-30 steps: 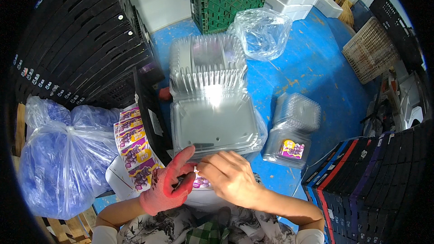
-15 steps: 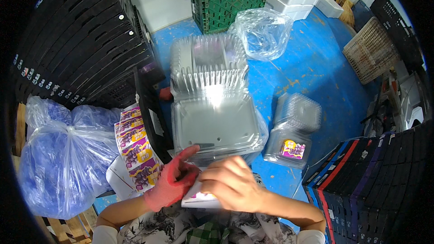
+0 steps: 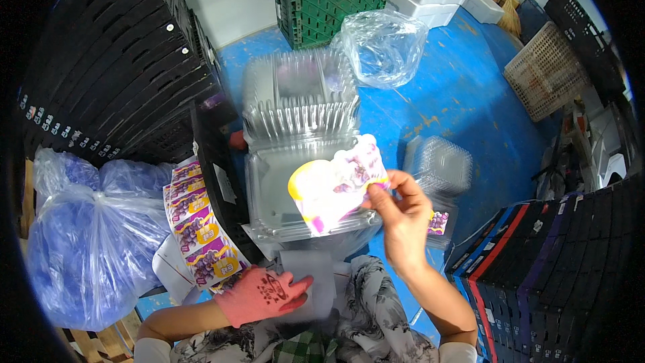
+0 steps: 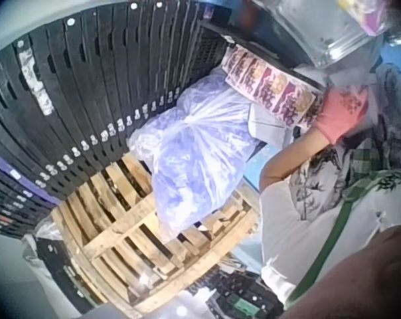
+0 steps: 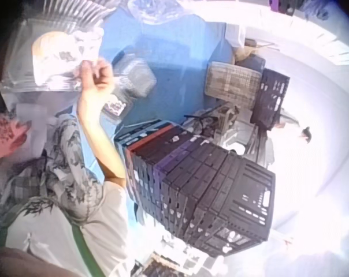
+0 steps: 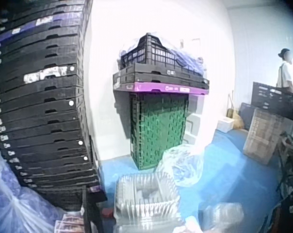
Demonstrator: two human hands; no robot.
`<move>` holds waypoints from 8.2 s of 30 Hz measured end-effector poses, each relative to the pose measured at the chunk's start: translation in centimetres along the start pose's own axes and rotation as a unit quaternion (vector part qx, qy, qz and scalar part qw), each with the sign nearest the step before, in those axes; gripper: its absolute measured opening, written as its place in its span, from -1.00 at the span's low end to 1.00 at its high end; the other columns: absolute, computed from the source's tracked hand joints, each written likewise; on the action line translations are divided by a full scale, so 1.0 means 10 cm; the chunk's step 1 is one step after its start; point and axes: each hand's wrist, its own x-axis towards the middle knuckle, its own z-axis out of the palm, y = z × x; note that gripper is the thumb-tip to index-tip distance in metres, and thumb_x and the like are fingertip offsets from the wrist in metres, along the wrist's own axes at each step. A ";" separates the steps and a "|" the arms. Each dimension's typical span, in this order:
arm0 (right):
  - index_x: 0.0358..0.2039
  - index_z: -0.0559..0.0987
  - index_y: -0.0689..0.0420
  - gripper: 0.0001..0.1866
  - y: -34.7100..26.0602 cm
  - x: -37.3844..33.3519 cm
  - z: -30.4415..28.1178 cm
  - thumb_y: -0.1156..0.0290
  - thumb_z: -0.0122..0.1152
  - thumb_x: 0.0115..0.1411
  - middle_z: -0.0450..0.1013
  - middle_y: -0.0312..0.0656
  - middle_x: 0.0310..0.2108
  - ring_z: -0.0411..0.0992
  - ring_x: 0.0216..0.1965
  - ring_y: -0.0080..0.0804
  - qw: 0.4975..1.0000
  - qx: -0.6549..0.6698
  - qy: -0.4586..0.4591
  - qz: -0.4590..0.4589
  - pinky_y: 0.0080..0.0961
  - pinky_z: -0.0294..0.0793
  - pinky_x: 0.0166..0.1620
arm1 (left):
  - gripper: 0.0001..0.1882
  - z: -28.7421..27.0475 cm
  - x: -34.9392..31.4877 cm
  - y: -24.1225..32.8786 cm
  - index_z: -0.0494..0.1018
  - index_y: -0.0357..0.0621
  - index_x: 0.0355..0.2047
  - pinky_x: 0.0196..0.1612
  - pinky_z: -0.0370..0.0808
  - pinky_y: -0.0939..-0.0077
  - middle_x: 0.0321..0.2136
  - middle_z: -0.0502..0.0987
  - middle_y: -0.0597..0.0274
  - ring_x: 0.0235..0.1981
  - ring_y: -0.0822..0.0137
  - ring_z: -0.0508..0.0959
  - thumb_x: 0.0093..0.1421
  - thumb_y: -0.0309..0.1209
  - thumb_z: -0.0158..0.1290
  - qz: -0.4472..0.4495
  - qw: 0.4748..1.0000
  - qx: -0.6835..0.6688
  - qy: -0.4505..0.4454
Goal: The person sits on the floor and repeatedly applies small printed labels to clear plastic food containers. They peel each label from a sheet, place it on a container, smooth it down, and set the labeled container aside. The process is repeated for multiple containers.
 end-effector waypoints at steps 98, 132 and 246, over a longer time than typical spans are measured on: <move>-0.43 0.49 0.20 -0.77 -0.94 0.78 -1.50 0.74 -0.02 -0.12 0.42 -0.11 -0.38 0.40 -0.33 -0.12 0.526 -0.706 0.099 -0.464 -0.36 0.42 -0.25 | -0.44 -0.33 0.41 -0.31 0.34 -0.15 -0.03 0.07 0.26 0.09 -0.01 0.28 -0.03 0.02 -0.04 0.31 -0.05 -0.20 0.14 -0.140 0.969 0.043 0.199; 0.12 0.26 0.16 -0.35 0.90 0.10 -2.34 0.75 -0.01 -0.08 0.23 0.07 0.08 0.26 0.07 0.02 0.729 -0.671 -0.030 -0.134 -0.21 0.26 0.08 | -0.36 -0.14 -1.38 -0.76 0.19 -0.23 0.09 -0.43 0.38 0.70 -0.50 0.48 0.32 -0.48 0.57 0.44 -0.04 -0.68 0.11 -0.538 0.579 -0.420 0.445; -0.48 0.44 0.25 -0.91 0.31 0.26 0.08 0.58 0.18 0.11 0.45 -0.22 -0.45 0.48 -0.53 -0.47 0.984 -0.082 -0.061 0.147 -0.58 0.58 -0.49 | -0.33 -0.75 -0.14 -0.31 0.11 -0.01 0.22 -0.71 0.20 0.43 -0.85 0.34 0.34 -0.82 0.30 0.37 0.08 -0.32 0.01 -0.220 0.967 0.007 0.131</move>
